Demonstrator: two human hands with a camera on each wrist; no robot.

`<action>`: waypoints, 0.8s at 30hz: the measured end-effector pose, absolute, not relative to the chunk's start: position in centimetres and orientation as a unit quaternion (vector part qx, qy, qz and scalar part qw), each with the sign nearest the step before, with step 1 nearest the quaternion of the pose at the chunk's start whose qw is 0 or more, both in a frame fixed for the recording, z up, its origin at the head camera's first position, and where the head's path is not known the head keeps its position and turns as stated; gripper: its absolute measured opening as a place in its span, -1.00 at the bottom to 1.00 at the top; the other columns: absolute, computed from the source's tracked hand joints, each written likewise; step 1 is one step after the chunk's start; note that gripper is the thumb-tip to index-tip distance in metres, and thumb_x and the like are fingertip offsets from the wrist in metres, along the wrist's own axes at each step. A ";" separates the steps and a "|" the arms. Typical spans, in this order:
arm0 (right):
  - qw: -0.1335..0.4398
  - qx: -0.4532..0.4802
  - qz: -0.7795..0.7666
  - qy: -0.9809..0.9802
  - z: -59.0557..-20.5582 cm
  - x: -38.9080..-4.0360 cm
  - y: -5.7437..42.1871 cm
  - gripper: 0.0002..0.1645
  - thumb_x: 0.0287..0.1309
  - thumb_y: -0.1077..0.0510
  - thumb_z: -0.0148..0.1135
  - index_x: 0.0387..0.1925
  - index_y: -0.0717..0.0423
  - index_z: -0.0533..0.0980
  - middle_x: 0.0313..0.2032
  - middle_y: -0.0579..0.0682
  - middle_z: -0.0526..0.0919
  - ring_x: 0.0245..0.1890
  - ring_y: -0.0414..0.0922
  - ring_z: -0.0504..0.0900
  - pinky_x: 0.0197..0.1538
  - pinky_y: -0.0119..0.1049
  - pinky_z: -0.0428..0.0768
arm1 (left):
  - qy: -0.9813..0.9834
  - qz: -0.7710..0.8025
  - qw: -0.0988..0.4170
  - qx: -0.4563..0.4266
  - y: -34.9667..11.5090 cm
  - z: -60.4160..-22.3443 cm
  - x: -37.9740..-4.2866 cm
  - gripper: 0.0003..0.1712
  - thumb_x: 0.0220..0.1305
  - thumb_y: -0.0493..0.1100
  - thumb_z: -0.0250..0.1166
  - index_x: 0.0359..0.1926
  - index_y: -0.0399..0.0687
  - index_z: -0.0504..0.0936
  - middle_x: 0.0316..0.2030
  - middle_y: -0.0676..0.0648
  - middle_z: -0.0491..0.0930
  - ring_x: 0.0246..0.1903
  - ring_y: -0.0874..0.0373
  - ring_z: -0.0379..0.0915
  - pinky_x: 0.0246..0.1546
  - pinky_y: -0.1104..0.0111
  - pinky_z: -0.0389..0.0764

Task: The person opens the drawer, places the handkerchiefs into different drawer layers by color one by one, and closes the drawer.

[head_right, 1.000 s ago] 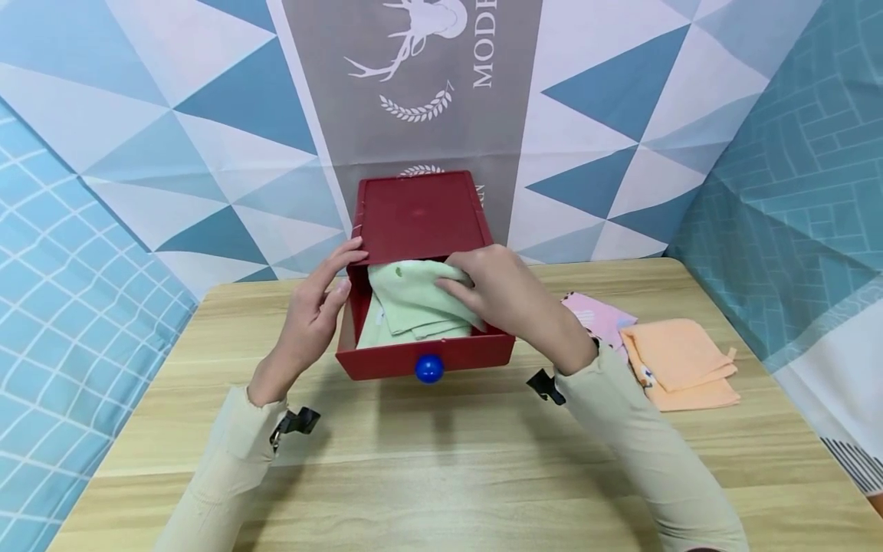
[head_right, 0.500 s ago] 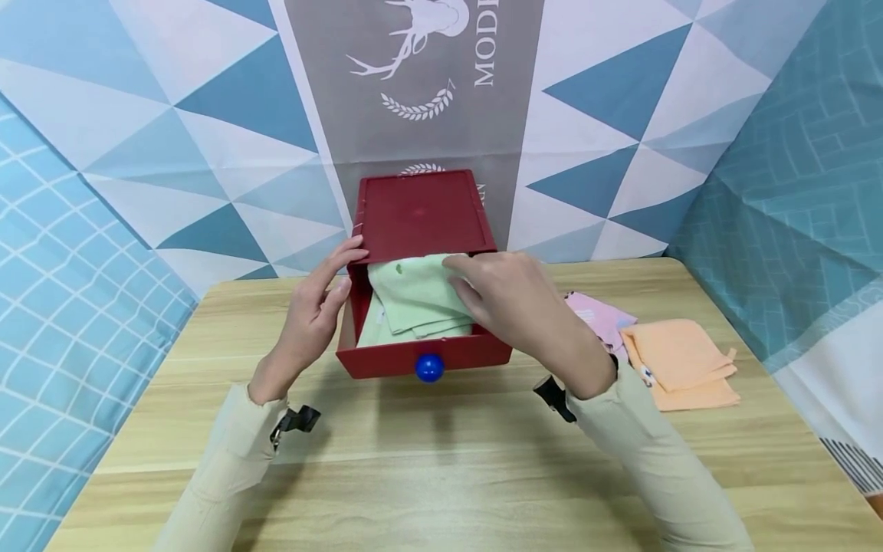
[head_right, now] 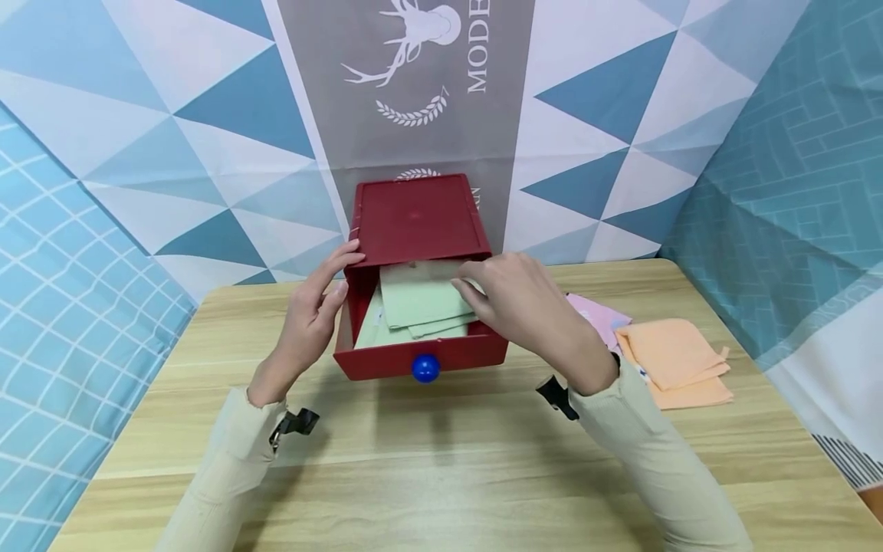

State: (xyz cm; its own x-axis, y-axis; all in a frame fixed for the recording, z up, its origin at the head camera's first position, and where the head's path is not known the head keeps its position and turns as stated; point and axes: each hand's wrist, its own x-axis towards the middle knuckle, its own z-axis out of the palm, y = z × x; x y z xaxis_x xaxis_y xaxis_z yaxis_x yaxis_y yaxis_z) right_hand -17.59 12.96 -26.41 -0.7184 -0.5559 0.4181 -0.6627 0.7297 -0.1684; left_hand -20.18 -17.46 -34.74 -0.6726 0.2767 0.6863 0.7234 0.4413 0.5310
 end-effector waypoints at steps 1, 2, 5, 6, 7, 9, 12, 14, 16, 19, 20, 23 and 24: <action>0.182 0.337 0.164 -0.909 -26.4 -17.4 13.1 -0.75 0.28 0.09 0.31 -0.07 0.08 0.70 -0.64 -0.16 0.53 -0.64 -0.20 0.39 -0.52 -0.31 0.38 | -0.808 -0.428 0.261 -0.309 -17.5 -34.8 -20.2 -0.43 0.41 -0.36 0.07 0.38 0.10 0.42 0.46 0.07 0.25 0.42 0.16 0.17 -0.01 0.07 0.65; 0.192 0.343 0.174 -0.903 -26.5 -17.1 13.2 -0.77 0.28 0.10 0.31 -0.08 0.07 0.70 -0.66 -0.18 0.49 -0.66 -0.22 0.36 -0.53 -0.32 0.36 | -0.808 -0.428 0.262 -0.310 -17.5 -34.8 -20.2 -0.43 0.42 -0.36 0.07 0.38 0.09 0.42 0.46 0.07 0.25 0.42 0.16 0.17 -0.01 0.07 0.65; 0.222 0.356 0.213 -0.882 -26.6 -16.2 13.4 -0.79 0.28 0.10 0.31 -0.08 0.06 0.67 -0.66 -0.23 0.41 -0.69 -0.29 0.30 -0.58 -0.36 0.32 | -0.808 -0.427 0.263 -0.310 -17.6 -34.8 -20.2 -0.45 0.43 -0.34 0.06 0.38 0.10 0.42 0.46 0.07 0.25 0.42 0.15 0.17 -0.01 0.07 0.65; 0.227 0.361 0.229 -0.875 -26.6 -15.8 13.5 -0.81 0.29 0.11 0.31 -0.09 0.05 0.65 -0.65 -0.25 0.39 -0.70 -0.31 0.29 -0.58 -0.38 0.32 | -0.808 -0.426 0.263 -0.310 -17.6 -34.8 -20.2 -0.46 0.44 -0.33 0.06 0.38 0.10 0.42 0.46 0.07 0.25 0.42 0.15 0.17 -0.02 0.07 0.65; 0.229 0.365 0.246 -0.868 -26.7 -15.4 13.6 -0.83 0.29 0.12 0.30 -0.11 0.03 0.62 -0.64 -0.26 0.37 -0.70 -0.32 0.28 -0.58 -0.39 0.31 | -0.808 -0.426 0.263 -0.310 -17.6 -34.7 -20.2 -0.46 0.44 -0.32 0.06 0.38 0.10 0.42 0.46 0.07 0.25 0.42 0.15 0.17 -0.02 0.07 0.65; 0.228 0.367 0.285 -0.856 -26.7 -14.5 13.8 -0.85 0.27 0.15 0.32 -0.15 0.00 0.55 -0.59 -0.29 0.39 -0.66 -0.35 0.33 -0.55 -0.44 0.37 | -0.808 -0.426 0.262 -0.311 -17.5 -34.7 -20.2 -0.46 0.44 -0.32 0.06 0.38 0.10 0.42 0.46 0.07 0.25 0.42 0.15 0.17 -0.02 0.07 0.65; 0.241 0.357 0.337 -0.837 -26.9 -13.2 14.2 -0.86 0.23 0.22 0.33 -0.25 -0.01 0.50 -0.53 -0.30 0.50 -0.58 -0.36 0.43 -0.49 -0.50 0.43 | -0.808 -0.428 0.262 -0.310 -17.5 -34.7 -20.1 -0.45 0.42 -0.34 0.07 0.38 0.09 0.43 0.46 0.06 0.25 0.42 0.16 0.17 -0.02 0.07 0.65; 0.258 0.353 0.373 -0.818 -27.2 -12.5 14.5 -0.88 0.21 0.28 0.32 -0.33 0.03 0.53 -0.50 -0.27 0.55 -0.53 -0.35 0.48 -0.45 -0.51 0.47 | -0.806 -0.430 0.262 -0.312 -17.6 -34.7 -20.2 -0.44 0.41 -0.35 0.07 0.38 0.08 0.43 0.46 0.04 0.26 0.42 0.16 0.18 -0.02 0.06 0.65; 0.254 0.358 0.402 -0.804 -27.7 -11.7 14.6 -0.84 0.23 0.31 0.28 -0.41 0.00 0.56 -0.52 -0.26 0.57 -0.52 -0.33 0.49 -0.45 -0.50 0.47 | -0.804 -0.432 0.263 -0.313 -17.6 -34.8 -20.2 -0.45 0.41 -0.35 0.08 0.37 0.07 0.44 0.45 0.05 0.26 0.42 0.16 0.18 -0.03 0.05 0.66; 0.189 0.380 0.444 -0.789 -29.0 -10.6 14.5 -0.72 0.30 0.36 0.17 -0.42 -0.07 0.59 -0.53 -0.27 0.59 -0.50 -0.31 0.54 -0.42 -0.45 0.55 | -0.803 -0.433 0.265 -0.313 -17.7 -34.9 -20.3 -0.46 0.42 -0.33 0.08 0.37 0.08 0.44 0.45 0.05 0.27 0.41 0.15 0.19 -0.04 0.04 0.66; 0.156 0.385 0.455 -0.788 -29.5 -10.2 14.4 -0.69 0.33 0.36 0.13 -0.40 -0.10 0.59 -0.51 -0.28 0.61 -0.48 -0.30 0.56 -0.41 -0.43 0.58 | -0.803 -0.432 0.265 -0.313 -17.7 -34.9 -20.3 -0.46 0.42 -0.34 0.08 0.37 0.08 0.44 0.45 0.06 0.27 0.41 0.15 0.19 -0.04 0.05 0.66; 0.054 0.386 0.482 -0.785 -31.1 -9.4 13.9 -0.64 0.43 0.34 0.00 -0.30 -0.09 0.63 -0.46 -0.26 0.66 -0.44 -0.26 0.62 -0.34 -0.34 0.65 | -0.805 -0.430 0.264 -0.312 -17.7 -34.8 -20.3 -0.46 0.43 -0.32 0.07 0.38 0.08 0.43 0.45 0.07 0.26 0.41 0.16 0.19 -0.03 0.06 0.66; 0.020 0.385 0.490 -0.782 -31.5 -9.3 13.7 -0.63 0.47 0.32 -0.04 -0.26 -0.08 0.65 -0.44 -0.24 0.68 -0.43 -0.24 0.64 -0.31 -0.32 0.66 | -0.805 -0.430 0.264 -0.312 -17.7 -34.8 -20.2 -0.47 0.43 -0.31 0.07 0.38 0.09 0.43 0.46 0.07 0.25 0.41 0.16 0.18 -0.02 0.06 0.66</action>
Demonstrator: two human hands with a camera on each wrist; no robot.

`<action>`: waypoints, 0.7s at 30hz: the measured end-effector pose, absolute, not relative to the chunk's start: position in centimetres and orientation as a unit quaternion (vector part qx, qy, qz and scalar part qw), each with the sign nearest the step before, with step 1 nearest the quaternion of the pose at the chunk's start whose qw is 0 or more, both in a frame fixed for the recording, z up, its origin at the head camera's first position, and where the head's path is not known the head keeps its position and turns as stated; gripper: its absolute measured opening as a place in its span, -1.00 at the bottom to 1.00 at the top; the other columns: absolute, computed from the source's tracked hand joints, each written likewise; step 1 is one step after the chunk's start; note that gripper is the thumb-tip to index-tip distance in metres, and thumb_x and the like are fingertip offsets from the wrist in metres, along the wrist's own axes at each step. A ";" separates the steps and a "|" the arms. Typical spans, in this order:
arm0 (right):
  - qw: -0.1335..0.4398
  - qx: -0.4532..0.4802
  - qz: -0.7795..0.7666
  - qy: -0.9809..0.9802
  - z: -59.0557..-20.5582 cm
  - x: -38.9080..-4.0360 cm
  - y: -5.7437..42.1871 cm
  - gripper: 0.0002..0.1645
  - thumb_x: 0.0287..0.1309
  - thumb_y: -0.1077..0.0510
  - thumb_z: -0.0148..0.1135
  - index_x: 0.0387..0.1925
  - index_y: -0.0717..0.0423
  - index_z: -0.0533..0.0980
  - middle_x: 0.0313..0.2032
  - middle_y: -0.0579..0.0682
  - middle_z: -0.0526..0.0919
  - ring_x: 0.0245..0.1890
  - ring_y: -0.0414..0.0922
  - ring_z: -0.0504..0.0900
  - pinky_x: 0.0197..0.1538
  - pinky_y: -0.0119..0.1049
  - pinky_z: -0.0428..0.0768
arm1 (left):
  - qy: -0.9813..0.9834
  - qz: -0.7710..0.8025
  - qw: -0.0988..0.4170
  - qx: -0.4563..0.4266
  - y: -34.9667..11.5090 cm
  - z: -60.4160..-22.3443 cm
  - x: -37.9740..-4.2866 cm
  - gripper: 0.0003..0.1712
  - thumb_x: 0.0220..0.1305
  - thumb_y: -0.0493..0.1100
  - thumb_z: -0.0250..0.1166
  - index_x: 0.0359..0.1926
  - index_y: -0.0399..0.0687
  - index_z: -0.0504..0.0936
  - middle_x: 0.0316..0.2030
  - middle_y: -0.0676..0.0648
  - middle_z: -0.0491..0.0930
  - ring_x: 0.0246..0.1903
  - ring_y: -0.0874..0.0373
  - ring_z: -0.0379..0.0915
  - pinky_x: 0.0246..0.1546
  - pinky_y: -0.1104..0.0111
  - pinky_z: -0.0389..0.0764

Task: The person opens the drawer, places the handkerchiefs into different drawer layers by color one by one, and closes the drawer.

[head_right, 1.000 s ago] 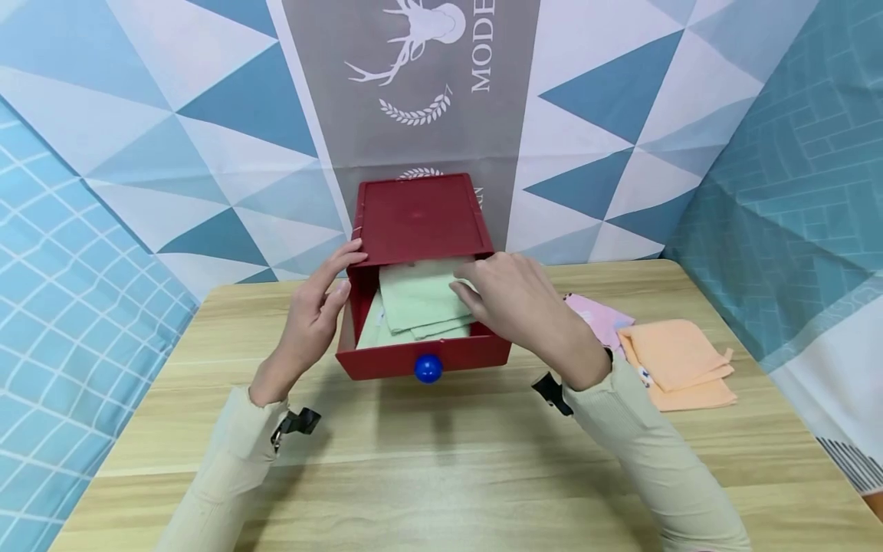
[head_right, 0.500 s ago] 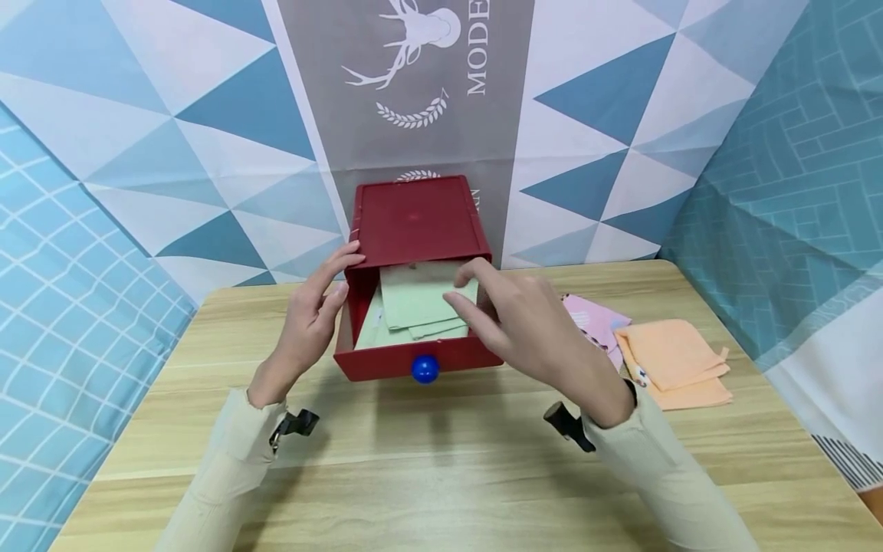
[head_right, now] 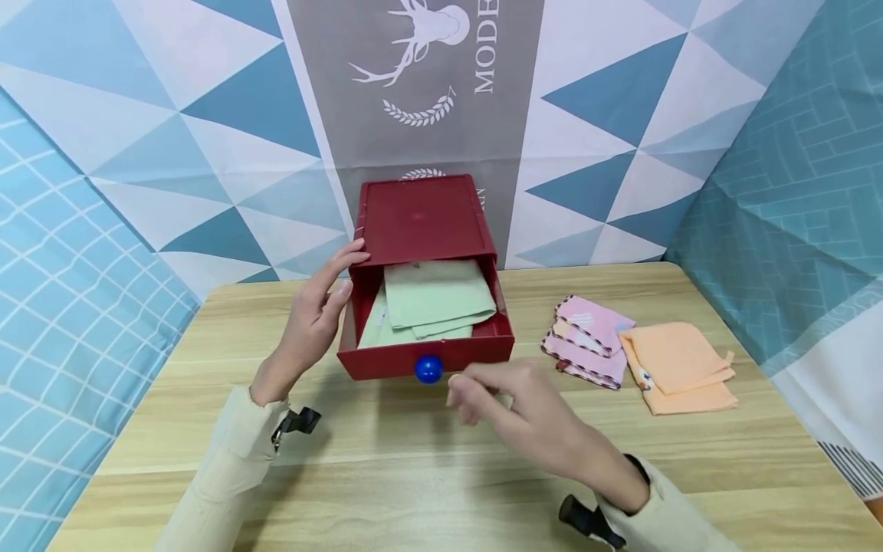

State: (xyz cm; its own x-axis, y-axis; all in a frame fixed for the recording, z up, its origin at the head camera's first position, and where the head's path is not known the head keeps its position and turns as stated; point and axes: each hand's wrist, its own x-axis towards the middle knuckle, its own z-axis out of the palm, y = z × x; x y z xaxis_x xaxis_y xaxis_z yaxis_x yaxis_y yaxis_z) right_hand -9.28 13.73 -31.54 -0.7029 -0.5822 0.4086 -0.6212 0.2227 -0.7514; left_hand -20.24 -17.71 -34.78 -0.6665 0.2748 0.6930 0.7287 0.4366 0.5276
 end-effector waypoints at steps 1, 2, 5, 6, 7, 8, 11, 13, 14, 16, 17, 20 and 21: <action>-0.021 0.380 0.501 -0.777 -32.0 -9.3 13.6 -0.61 0.51 0.28 -0.09 -0.23 -0.07 0.66 -0.42 -0.22 0.70 -0.41 -0.23 0.65 -0.28 -0.30 0.67 | -0.806 -0.429 0.263 -0.312 -17.7 -34.8 -20.2 -0.47 0.44 -0.31 0.06 0.38 0.09 0.43 0.46 0.07 0.25 0.41 0.16 0.18 -0.02 0.06 0.66; -0.064 0.379 0.513 -0.767 -32.5 -9.4 13.4 -0.58 0.54 0.24 -0.15 -0.19 -0.04 0.67 -0.40 -0.17 0.72 -0.39 -0.19 0.66 -0.25 -0.28 0.68 | -0.806 -0.429 0.263 -0.311 -17.6 -34.7 -20.2 -0.48 0.45 -0.29 0.06 0.38 0.09 0.43 0.46 0.08 0.25 0.42 0.16 0.18 -0.02 0.06 0.65; -0.189 0.381 0.535 -0.730 -33.9 -10.3 12.6 -0.42 0.62 0.08 -0.37 -0.01 0.07 0.66 -0.23 -0.02 0.76 -0.26 -0.08 0.69 -0.12 -0.23 0.68 | -0.806 -0.430 0.264 -0.311 -17.6 -34.8 -20.2 -0.52 0.49 -0.22 0.04 0.37 0.09 0.43 0.45 0.09 0.25 0.42 0.16 0.18 -0.01 0.05 0.65; -0.228 0.383 0.540 -0.714 -34.3 -10.7 12.3 -0.36 0.62 0.02 -0.44 0.06 0.10 0.63 -0.14 0.02 0.75 -0.20 -0.04 0.69 -0.06 -0.20 0.67 | -0.806 -0.430 0.264 -0.311 -17.5 -34.8 -20.2 -0.53 0.50 -0.19 0.03 0.37 0.09 0.43 0.45 0.09 0.25 0.42 0.16 0.18 -0.01 0.05 0.65; -0.269 0.385 0.550 -0.691 -34.7 -11.1 11.9 -0.30 0.62 -0.03 -0.52 0.15 0.14 0.58 -0.04 0.07 0.72 -0.11 0.02 0.67 0.01 -0.16 0.65 | -0.805 -0.430 0.264 -0.311 -17.6 -34.8 -20.2 -0.53 0.50 -0.18 0.03 0.37 0.09 0.44 0.45 0.09 0.26 0.41 0.16 0.18 -0.02 0.05 0.66; -0.307 0.386 0.560 -0.665 -35.0 -11.5 11.6 -0.25 0.61 -0.09 -0.57 0.22 0.17 0.52 0.07 0.10 0.67 -0.01 0.08 0.64 0.07 -0.13 0.62 | -0.805 -0.431 0.264 -0.312 -17.6 -34.8 -20.2 -0.53 0.50 -0.19 0.04 0.37 0.08 0.44 0.45 0.08 0.26 0.41 0.16 0.19 -0.02 0.05 0.66; -0.396 0.374 0.602 -0.584 -35.9 -12.6 10.5 -0.14 0.55 -0.21 -0.70 0.39 0.21 0.33 0.30 0.17 0.49 0.23 0.23 0.46 0.24 -0.02 0.51 | -0.803 -0.432 0.265 -0.314 -17.6 -34.8 -20.2 -0.52 0.48 -0.23 0.06 0.37 0.07 0.44 0.45 0.07 0.26 0.41 0.15 0.20 -0.04 0.05 0.67; -0.430 0.371 0.632 -0.527 -36.3 -13.1 9.9 -0.09 0.53 -0.23 -0.76 0.44 0.28 0.23 0.36 0.24 0.38 0.31 0.31 0.33 0.29 0.07 0.44 | -0.802 -0.432 0.265 -0.316 -17.6 -34.7 -20.2 -0.51 0.47 -0.25 0.07 0.36 0.05 0.44 0.45 0.05 0.27 0.41 0.14 0.20 -0.06 0.05 0.68; -0.440 0.369 0.644 -0.505 -36.5 -13.3 9.6 -0.08 0.52 -0.23 -0.77 0.44 0.30 0.20 0.37 0.26 0.36 0.32 0.29 0.33 0.30 0.08 0.43 | -0.802 -0.432 0.264 -0.317 -17.5 -34.6 -20.2 -0.51 0.46 -0.26 0.07 0.36 0.05 0.44 0.45 0.05 0.27 0.41 0.14 0.20 -0.06 0.06 0.68; -0.450 0.373 0.662 -0.469 -36.9 -13.6 9.2 -0.07 0.51 -0.23 -0.79 0.45 0.34 0.16 0.37 0.30 0.35 0.31 0.25 0.35 0.29 0.09 0.43 | -0.802 -0.432 0.265 -0.316 -17.5 -34.7 -20.2 -0.52 0.47 -0.26 0.06 0.36 0.02 0.44 0.45 0.04 0.27 0.41 0.13 0.20 -0.08 0.06 0.69; -0.453 0.376 0.669 -0.454 -37.1 -13.7 9.0 -0.06 0.51 -0.23 -0.80 0.45 0.36 0.14 0.36 0.31 0.35 0.30 0.23 0.37 0.28 0.09 0.44 | -0.802 -0.431 0.266 -0.316 -17.5 -34.8 -20.3 -0.53 0.48 -0.24 0.05 0.36 0.01 0.44 0.45 0.03 0.27 0.41 0.12 0.20 -0.08 0.06 0.70; -0.460 0.373 0.686 -0.422 -37.6 -14.0 8.6 -0.06 0.50 -0.27 -0.76 0.46 0.32 0.14 0.35 0.27 0.38 0.25 0.12 0.44 0.25 0.03 0.48 | -0.802 -0.431 0.266 -0.316 -17.5 -34.8 -20.4 -0.55 0.51 -0.18 0.03 0.36 0.03 0.44 0.45 0.03 0.27 0.42 0.13 0.19 -0.07 0.07 0.69; -0.463 0.371 0.691 -0.414 -37.7 -14.2 8.5 -0.06 0.50 -0.28 -0.75 0.47 0.30 0.14 0.34 0.25 0.39 0.24 0.10 0.45 0.24 0.01 0.49 | -0.802 -0.431 0.266 -0.317 -17.6 -34.8 -20.4 -0.55 0.52 -0.16 0.02 0.36 0.02 0.44 0.45 0.02 0.27 0.42 0.13 0.19 -0.07 0.07 0.69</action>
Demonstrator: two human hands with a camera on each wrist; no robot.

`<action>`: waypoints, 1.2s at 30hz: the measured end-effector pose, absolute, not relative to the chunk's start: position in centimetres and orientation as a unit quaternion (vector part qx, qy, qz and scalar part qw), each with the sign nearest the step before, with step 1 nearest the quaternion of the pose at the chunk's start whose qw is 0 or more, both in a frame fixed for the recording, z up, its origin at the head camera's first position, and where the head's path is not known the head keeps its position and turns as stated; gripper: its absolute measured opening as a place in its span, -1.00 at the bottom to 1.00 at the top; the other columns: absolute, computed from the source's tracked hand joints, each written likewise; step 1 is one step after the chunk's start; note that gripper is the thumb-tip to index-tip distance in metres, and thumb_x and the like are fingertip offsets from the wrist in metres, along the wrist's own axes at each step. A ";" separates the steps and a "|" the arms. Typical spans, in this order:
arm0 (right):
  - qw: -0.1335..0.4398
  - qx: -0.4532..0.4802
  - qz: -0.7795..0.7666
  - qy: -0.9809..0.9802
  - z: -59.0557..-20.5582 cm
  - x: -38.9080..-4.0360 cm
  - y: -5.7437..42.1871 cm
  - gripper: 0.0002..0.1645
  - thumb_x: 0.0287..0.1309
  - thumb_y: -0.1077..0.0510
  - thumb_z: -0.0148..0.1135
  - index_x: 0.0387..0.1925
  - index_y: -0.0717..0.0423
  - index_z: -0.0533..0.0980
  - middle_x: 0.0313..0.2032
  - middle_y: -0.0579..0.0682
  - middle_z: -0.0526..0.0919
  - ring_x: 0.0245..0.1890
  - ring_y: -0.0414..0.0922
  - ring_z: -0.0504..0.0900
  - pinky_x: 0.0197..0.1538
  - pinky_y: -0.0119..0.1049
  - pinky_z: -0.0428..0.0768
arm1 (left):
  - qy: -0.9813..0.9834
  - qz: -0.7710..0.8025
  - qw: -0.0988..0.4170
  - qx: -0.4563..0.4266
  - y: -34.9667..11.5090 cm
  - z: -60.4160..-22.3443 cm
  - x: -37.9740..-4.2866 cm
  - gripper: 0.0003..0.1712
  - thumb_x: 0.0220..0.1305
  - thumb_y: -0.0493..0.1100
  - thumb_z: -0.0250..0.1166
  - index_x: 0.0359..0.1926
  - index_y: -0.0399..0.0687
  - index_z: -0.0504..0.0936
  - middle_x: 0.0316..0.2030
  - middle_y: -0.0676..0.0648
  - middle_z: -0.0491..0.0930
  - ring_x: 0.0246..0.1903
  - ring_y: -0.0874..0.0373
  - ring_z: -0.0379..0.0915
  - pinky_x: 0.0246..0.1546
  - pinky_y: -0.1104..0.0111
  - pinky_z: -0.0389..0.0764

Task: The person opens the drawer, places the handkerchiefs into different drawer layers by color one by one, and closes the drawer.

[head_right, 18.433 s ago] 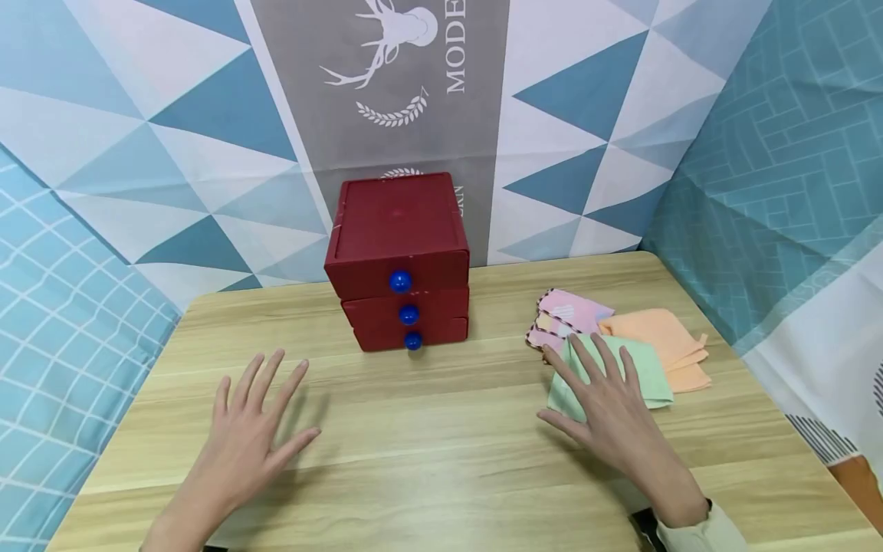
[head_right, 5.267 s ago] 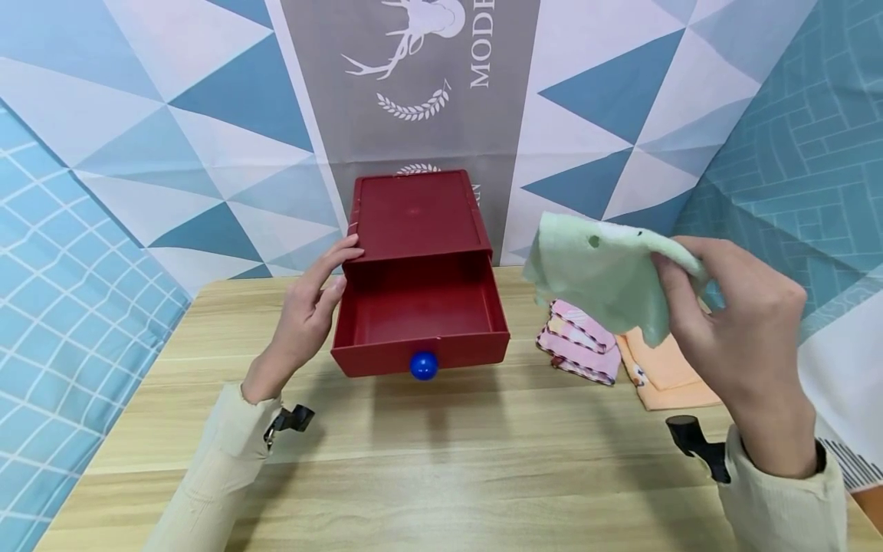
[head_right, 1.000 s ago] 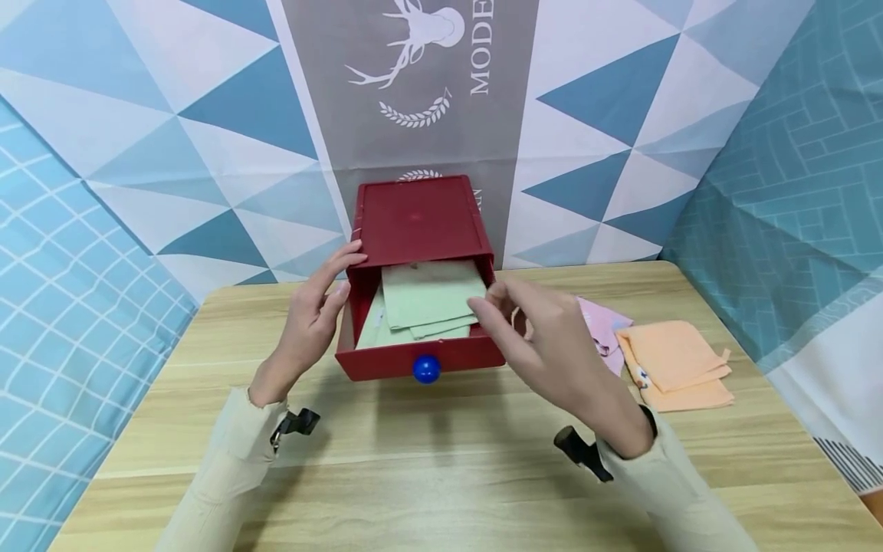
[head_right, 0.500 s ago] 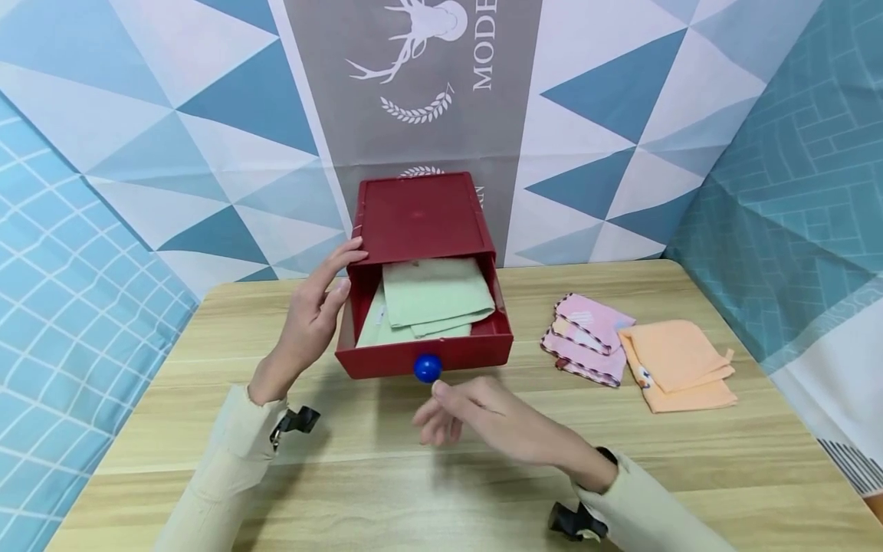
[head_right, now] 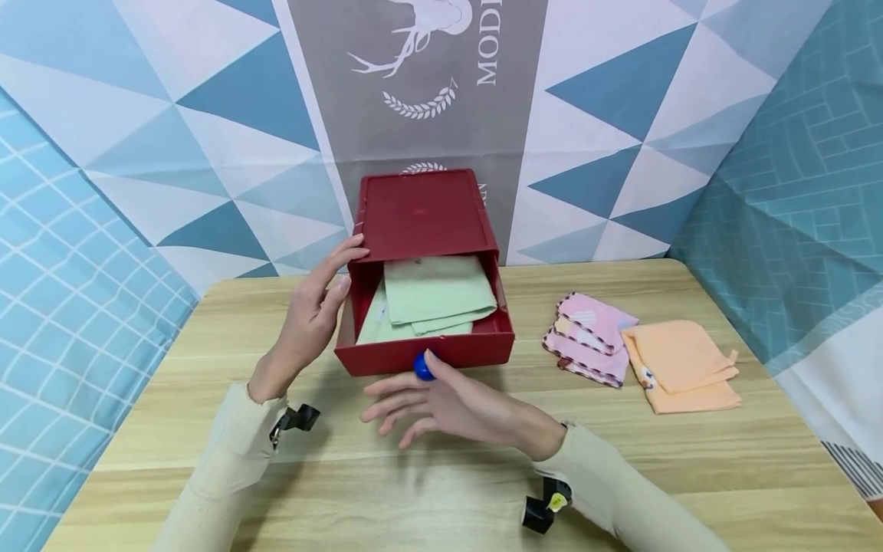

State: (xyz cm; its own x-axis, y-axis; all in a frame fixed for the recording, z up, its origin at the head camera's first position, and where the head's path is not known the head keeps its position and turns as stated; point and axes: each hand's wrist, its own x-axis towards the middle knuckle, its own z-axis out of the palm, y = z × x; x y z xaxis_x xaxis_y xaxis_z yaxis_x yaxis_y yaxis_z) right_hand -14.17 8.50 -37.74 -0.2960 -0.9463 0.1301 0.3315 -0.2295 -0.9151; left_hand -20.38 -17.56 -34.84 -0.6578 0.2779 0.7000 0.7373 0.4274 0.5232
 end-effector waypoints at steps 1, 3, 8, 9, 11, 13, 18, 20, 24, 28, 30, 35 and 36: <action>0.464 -0.370 -0.696 0.406 -37.8 -14.3 8.4 -0.06 0.49 -0.30 -0.74 0.47 0.28 0.15 0.33 0.23 0.40 0.23 0.09 0.45 0.23 0.00 0.49 | -0.801 -0.433 0.266 -0.317 -17.6 -34.8 -20.4 -0.56 0.53 -0.14 0.02 0.36 0.03 0.44 0.45 0.03 0.27 0.42 0.13 0.19 -0.06 0.07 0.69; 0.464 -0.367 -0.704 0.392 -38.0 -14.5 8.3 -0.06 0.48 -0.31 -0.73 0.46 0.24 0.16 0.32 0.21 0.42 0.22 0.07 0.46 0.22 -0.03 0.50 | -0.801 -0.434 0.264 -0.317 -17.7 -34.7 -20.3 -0.55 0.53 -0.13 0.02 0.36 0.05 0.44 0.45 0.04 0.26 0.41 0.14 0.19 -0.06 0.07 0.69; 0.460 -0.361 -0.711 0.392 -37.9 -14.7 8.2 -0.09 0.49 -0.31 -0.69 0.48 0.20 0.14 0.30 0.19 0.45 0.21 0.05 0.47 0.22 -0.06 0.50 | -0.800 -0.437 0.267 -0.313 -17.9 -34.6 -20.2 -0.56 0.50 -0.18 0.05 0.35 0.01 0.45 0.45 0.02 0.27 0.41 0.13 0.20 -0.10 0.05 0.70; 0.458 -0.357 -0.711 0.396 -37.9 -14.7 8.2 -0.11 0.50 -0.30 -0.67 0.49 0.20 0.13 0.29 0.20 0.45 0.20 0.05 0.48 0.21 -0.07 0.50 | -0.799 -0.437 0.268 -0.313 -17.9 -34.5 -20.2 -0.56 0.50 -0.20 0.05 0.34 -0.01 0.45 0.45 0.01 0.27 0.41 0.12 0.20 -0.10 0.04 0.70; 0.455 -0.348 -0.713 0.404 -37.7 -14.6 8.1 -0.13 0.50 -0.30 -0.63 0.50 0.19 0.11 0.27 0.20 0.47 0.18 0.04 0.49 0.19 -0.10 0.52 | -0.798 -0.438 0.270 -0.313 -17.9 -34.4 -20.2 -0.55 0.48 -0.23 0.06 0.34 -0.04 0.45 0.45 -0.01 0.27 0.41 0.11 0.21 -0.11 0.02 0.70; 0.450 -0.339 -0.716 0.412 -37.7 -14.5 8.1 -0.14 0.51 -0.29 -0.61 0.49 0.18 0.14 0.21 0.19 0.51 0.11 0.01 0.53 0.12 -0.15 0.55 | -0.798 -0.438 0.272 -0.313 -17.9 -34.4 -20.2 -0.54 0.46 -0.26 0.07 0.34 -0.05 0.45 0.44 -0.02 0.28 0.41 0.11 0.20 -0.10 0.02 0.69; 0.428 -0.330 -0.731 0.416 -37.8 -14.3 7.7 -0.19 0.53 -0.26 -0.60 0.21 0.21 0.39 -0.15 0.07 0.60 -0.30 -0.12 0.56 -0.21 -0.32 0.56 | -0.802 -0.435 0.266 -0.310 -18.1 -34.4 -20.2 -0.51 0.44 -0.30 0.07 0.35 0.01 0.45 0.45 0.04 0.27 0.41 0.14 0.19 -0.07 0.04 0.69; 0.418 -0.332 -0.738 0.413 -37.9 -14.2 7.5 -0.21 0.54 -0.25 -0.59 0.06 0.21 0.44 -0.29 0.02 0.57 -0.43 -0.15 0.51 -0.32 -0.36 0.53 | -0.805 -0.435 0.260 -0.311 -18.3 -34.5 -20.2 -0.51 0.46 -0.27 0.06 0.36 0.05 0.45 0.45 0.07 0.27 0.42 0.15 0.18 -0.06 0.05 0.68; 0.397 -0.336 -0.746 0.416 -38.1 -14.3 7.1 -0.26 0.55 -0.23 -0.58 -0.11 0.17 0.45 -0.44 -0.02 0.47 -0.55 -0.17 0.42 -0.44 -0.38 0.46 | -0.806 -0.434 0.251 -0.314 -18.4 -34.6 -20.3 -0.53 0.49 -0.22 0.04 0.36 0.09 0.45 0.45 0.10 0.26 0.42 0.16 0.17 -0.03 0.05 0.67; 0.383 -0.325 -0.752 0.427 -38.1 -14.5 7.0 -0.27 0.54 -0.25 -0.57 -0.22 0.14 0.42 -0.55 -0.02 0.35 -0.63 -0.16 0.33 -0.52 -0.40 0.38 | -0.805 -0.437 0.250 -0.314 -18.3 -34.7 -20.2 -0.52 0.48 -0.24 0.05 0.36 0.08 0.45 0.45 0.09 0.26 0.42 0.17 0.17 0.01 0.06 0.65; 0.380 -0.317 -0.754 0.431 -38.1 -14.7 7.1 -0.27 0.54 -0.27 -0.56 -0.26 0.15 0.41 -0.56 -0.01 0.34 -0.67 -0.16 0.30 -0.58 -0.39 0.33 | -0.804 -0.443 0.246 -0.311 -17.9 -34.1 -19.7 -0.52 0.47 -0.28 0.05 0.35 -0.02 0.46 0.45 0.00 0.27 0.42 0.12 0.18 0.02 0.02 0.64; 0.373 -0.321 -0.755 0.433 -38.2 -15.0 7.2 -0.27 0.53 -0.27 -0.58 -0.30 0.16 0.37 -0.55 -0.01 0.42 -0.71 -0.14 0.29 -0.69 -0.37 0.25 | -0.804 -0.441 0.246 -0.313 -17.8 -34.0 -19.8 -0.52 0.47 -0.28 0.04 0.36 -0.01 0.45 0.45 0.02 0.27 0.42 0.13 0.18 0.02 0.06 0.65; 0.372 -0.323 -0.755 0.432 -38.2 -15.1 7.2 -0.26 0.53 -0.27 -0.59 -0.30 0.16 0.37 -0.54 -0.02 0.44 -0.71 -0.14 0.31 -0.70 -0.37 0.25 | -0.805 -0.437 0.248 -0.315 -17.9 -34.2 -20.0 -0.52 0.48 -0.26 0.04 0.36 0.03 0.45 0.45 0.05 0.26 0.42 0.15 0.18 0.06 0.10 0.63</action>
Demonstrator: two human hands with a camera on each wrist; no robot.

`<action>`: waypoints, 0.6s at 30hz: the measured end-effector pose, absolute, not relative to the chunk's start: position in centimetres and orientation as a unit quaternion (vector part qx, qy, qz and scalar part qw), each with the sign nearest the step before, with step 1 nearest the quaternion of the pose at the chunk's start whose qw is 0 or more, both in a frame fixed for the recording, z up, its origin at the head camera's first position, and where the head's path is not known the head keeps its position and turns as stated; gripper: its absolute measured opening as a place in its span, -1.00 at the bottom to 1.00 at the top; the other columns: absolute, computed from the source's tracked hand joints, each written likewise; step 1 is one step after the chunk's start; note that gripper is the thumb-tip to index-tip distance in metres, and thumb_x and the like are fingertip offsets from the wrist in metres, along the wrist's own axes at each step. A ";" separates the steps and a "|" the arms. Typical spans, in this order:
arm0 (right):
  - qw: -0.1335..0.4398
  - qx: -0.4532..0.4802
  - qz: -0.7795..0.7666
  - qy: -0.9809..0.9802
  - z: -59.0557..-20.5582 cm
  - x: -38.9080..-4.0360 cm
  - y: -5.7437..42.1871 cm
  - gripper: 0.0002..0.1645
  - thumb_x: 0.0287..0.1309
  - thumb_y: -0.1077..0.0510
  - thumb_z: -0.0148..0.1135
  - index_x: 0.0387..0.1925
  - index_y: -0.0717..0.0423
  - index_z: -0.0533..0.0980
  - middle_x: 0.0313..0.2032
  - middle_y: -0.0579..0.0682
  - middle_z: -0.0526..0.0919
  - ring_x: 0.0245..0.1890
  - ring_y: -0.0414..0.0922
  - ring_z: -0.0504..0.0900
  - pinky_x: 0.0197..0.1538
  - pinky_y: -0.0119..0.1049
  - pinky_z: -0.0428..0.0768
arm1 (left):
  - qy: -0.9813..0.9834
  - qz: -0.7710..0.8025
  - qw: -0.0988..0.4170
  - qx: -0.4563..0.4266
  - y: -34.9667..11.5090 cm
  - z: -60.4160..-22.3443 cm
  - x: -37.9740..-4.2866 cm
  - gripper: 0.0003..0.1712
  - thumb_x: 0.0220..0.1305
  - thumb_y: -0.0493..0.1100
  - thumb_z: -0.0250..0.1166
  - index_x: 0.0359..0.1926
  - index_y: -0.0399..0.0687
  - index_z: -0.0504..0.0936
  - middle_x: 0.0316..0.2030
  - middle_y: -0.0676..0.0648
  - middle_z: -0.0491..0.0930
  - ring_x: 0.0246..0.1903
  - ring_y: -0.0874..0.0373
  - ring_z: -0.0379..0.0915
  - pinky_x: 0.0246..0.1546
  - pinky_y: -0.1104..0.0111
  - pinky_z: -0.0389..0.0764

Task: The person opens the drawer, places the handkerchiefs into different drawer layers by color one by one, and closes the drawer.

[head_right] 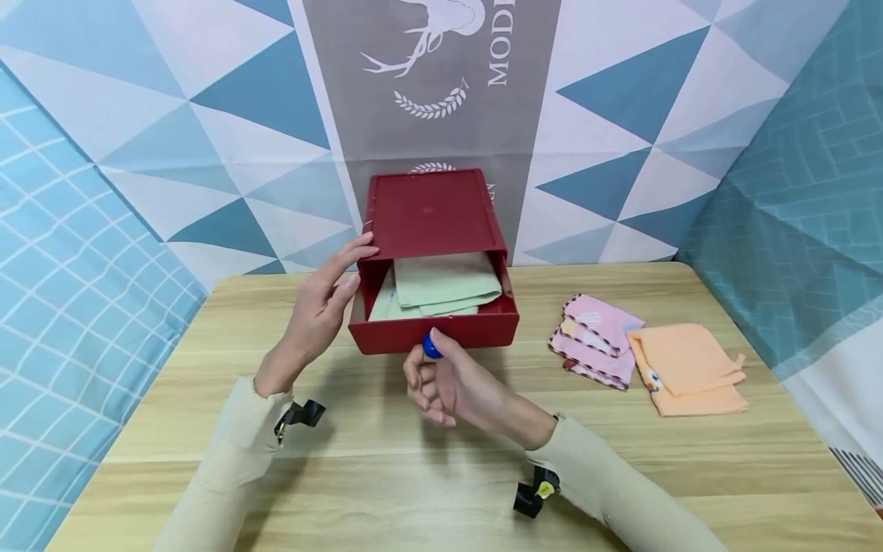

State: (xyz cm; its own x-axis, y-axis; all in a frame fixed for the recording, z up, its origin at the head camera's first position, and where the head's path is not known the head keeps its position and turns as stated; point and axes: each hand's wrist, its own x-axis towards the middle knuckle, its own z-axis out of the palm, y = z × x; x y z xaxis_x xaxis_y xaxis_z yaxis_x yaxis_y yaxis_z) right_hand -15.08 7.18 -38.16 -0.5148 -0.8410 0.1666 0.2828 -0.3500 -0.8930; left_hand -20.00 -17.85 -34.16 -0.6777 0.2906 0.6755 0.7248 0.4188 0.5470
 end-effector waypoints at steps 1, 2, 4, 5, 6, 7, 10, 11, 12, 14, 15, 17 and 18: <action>0.371 -0.325 -0.756 0.431 -38.2 -15.2 7.2 -0.26 0.53 -0.27 -0.59 -0.29 0.16 0.38 -0.54 -0.02 0.45 -0.71 -0.14 0.32 -0.71 -0.37 0.26 | -0.805 -0.433 0.252 -0.317 -18.0 -34.5 -20.4 -0.52 0.49 -0.23 0.02 0.37 0.08 0.45 0.45 0.09 0.26 0.42 0.17 0.17 0.11 0.13 0.60; 0.370 -0.325 -0.757 0.430 -38.2 -15.3 7.1 -0.26 0.53 -0.27 -0.59 -0.29 0.16 0.38 -0.54 -0.02 0.46 -0.71 -0.14 0.33 -0.72 -0.37 0.26 | -0.805 -0.431 0.253 -0.319 -18.0 -34.5 -20.4 -0.53 0.51 -0.22 0.00 0.37 0.07 0.45 0.45 0.09 0.26 0.43 0.17 0.17 0.18 0.14 0.55; 0.365 -0.326 -0.759 0.430 -38.2 -15.7 7.1 -0.26 0.53 -0.26 -0.60 -0.29 0.17 0.38 -0.54 -0.01 0.46 -0.71 -0.15 0.35 -0.73 -0.37 0.27 | -0.805 -0.429 0.254 -0.322 -18.0 -34.5 -20.4 -0.54 0.54 -0.17 -0.05 0.37 0.07 0.44 0.45 0.08 0.26 0.44 0.16 0.15 0.29 0.16 0.44; 0.364 -0.324 -0.760 0.430 -38.2 -15.8 7.0 -0.25 0.53 -0.27 -0.60 -0.30 0.17 0.38 -0.55 -0.01 0.46 -0.71 -0.15 0.36 -0.74 -0.38 0.28 | -0.803 -0.429 0.255 -0.324 -18.0 -34.5 -20.4 -0.54 0.55 -0.14 -0.09 0.37 0.05 0.44 0.45 0.07 0.26 0.44 0.15 0.14 0.34 0.15 0.38; 0.363 -0.322 -0.760 0.431 -38.1 -16.0 7.0 -0.25 0.53 -0.27 -0.59 -0.30 0.17 0.39 -0.55 0.00 0.46 -0.71 -0.14 0.36 -0.74 -0.38 0.28 | -0.802 -0.431 0.255 -0.325 -18.0 -34.5 -20.4 -0.53 0.57 -0.11 -0.12 0.37 0.04 0.44 0.45 0.06 0.27 0.45 0.15 0.13 0.37 0.14 0.33; 0.362 -0.321 -0.761 0.432 -38.1 -16.3 7.0 -0.25 0.53 -0.27 -0.60 -0.30 0.17 0.39 -0.55 0.00 0.45 -0.71 -0.14 0.36 -0.74 -0.37 0.28 | -0.800 -0.434 0.254 -0.326 -18.1 -34.5 -20.4 -0.52 0.58 -0.07 -0.15 0.37 0.04 0.44 0.45 0.05 0.26 0.45 0.14 0.12 0.38 0.14 0.31; 0.361 -0.315 -0.761 0.438 -37.9 -17.0 6.9 -0.24 0.52 -0.29 -0.59 -0.31 0.17 0.39 -0.55 0.01 0.45 -0.71 -0.13 0.37 -0.74 -0.38 0.29 | -0.798 -0.439 0.252 -0.329 -18.0 -34.5 -20.4 -0.50 0.58 -0.03 -0.19 0.38 0.04 0.44 0.46 0.05 0.26 0.45 0.15 0.11 0.33 0.11 0.38; 0.362 -0.311 -0.761 0.440 -37.9 -17.2 6.9 -0.24 0.52 -0.30 -0.57 -0.31 0.16 0.39 -0.55 0.01 0.46 -0.70 -0.13 0.38 -0.74 -0.39 0.31 | -0.797 -0.439 0.251 -0.329 -18.1 -34.5 -20.3 -0.50 0.58 -0.03 -0.19 0.38 0.05 0.44 0.46 0.06 0.26 0.45 0.15 0.11 0.30 0.10 0.42; 0.359 -0.311 -0.760 0.444 -37.8 -17.4 6.8 -0.23 0.52 -0.30 -0.57 -0.31 0.17 0.39 -0.54 0.02 0.46 -0.69 -0.13 0.38 -0.73 -0.39 0.32 | -0.798 -0.439 0.250 -0.328 -18.0 -34.5 -20.3 -0.50 0.58 -0.03 -0.19 0.38 0.06 0.43 0.46 0.06 0.25 0.45 0.15 0.11 0.28 0.09 0.44; 0.355 -0.308 -0.758 0.452 -37.7 -17.9 6.7 -0.23 0.51 -0.31 -0.55 -0.31 0.17 0.40 -0.53 0.02 0.48 -0.68 -0.13 0.40 -0.72 -0.39 0.34 | -0.799 -0.439 0.249 -0.327 -18.0 -34.5 -20.3 -0.50 0.58 -0.03 -0.18 0.39 0.07 0.43 0.46 0.07 0.24 0.45 0.16 0.11 0.23 0.08 0.49; 0.352 -0.307 -0.757 0.456 -37.6 -18.1 6.7 -0.23 0.51 -0.32 -0.54 -0.31 0.18 0.40 -0.52 0.02 0.49 -0.68 -0.14 0.40 -0.71 -0.40 0.35 | -0.800 -0.438 0.249 -0.326 -18.0 -34.5 -20.3 -0.51 0.58 -0.03 -0.17 0.39 0.07 0.43 0.46 0.07 0.24 0.45 0.16 0.11 0.25 0.08 0.48; 0.345 -0.305 -0.755 0.466 -37.5 -18.6 6.5 -0.22 0.51 -0.33 -0.53 -0.31 0.18 0.41 -0.51 0.02 0.51 -0.67 -0.14 0.41 -0.70 -0.40 0.36 | -0.800 -0.438 0.249 -0.325 -18.1 -34.5 -20.3 -0.51 0.58 -0.03 -0.16 0.39 0.07 0.43 0.46 0.07 0.24 0.45 0.16 0.12 0.28 0.09 0.45; 0.342 -0.305 -0.755 0.470 -37.5 -18.8 6.4 -0.22 0.51 -0.33 -0.53 -0.31 0.18 0.41 -0.50 0.02 0.51 -0.67 -0.14 0.41 -0.70 -0.40 0.36 | -0.800 -0.438 0.250 -0.324 -18.1 -34.5 -20.3 -0.51 0.58 -0.04 -0.15 0.38 0.07 0.43 0.46 0.07 0.24 0.45 0.16 0.12 0.32 0.10 0.41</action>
State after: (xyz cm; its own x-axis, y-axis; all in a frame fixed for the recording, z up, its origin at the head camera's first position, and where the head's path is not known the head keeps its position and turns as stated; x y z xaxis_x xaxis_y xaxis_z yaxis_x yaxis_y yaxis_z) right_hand -18.80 6.43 -37.47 -0.5804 -0.8022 0.1400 0.2288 -0.3257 -0.9174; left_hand -20.34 -18.07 -34.46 -0.6646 0.2995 0.6845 0.7381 0.4056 0.5392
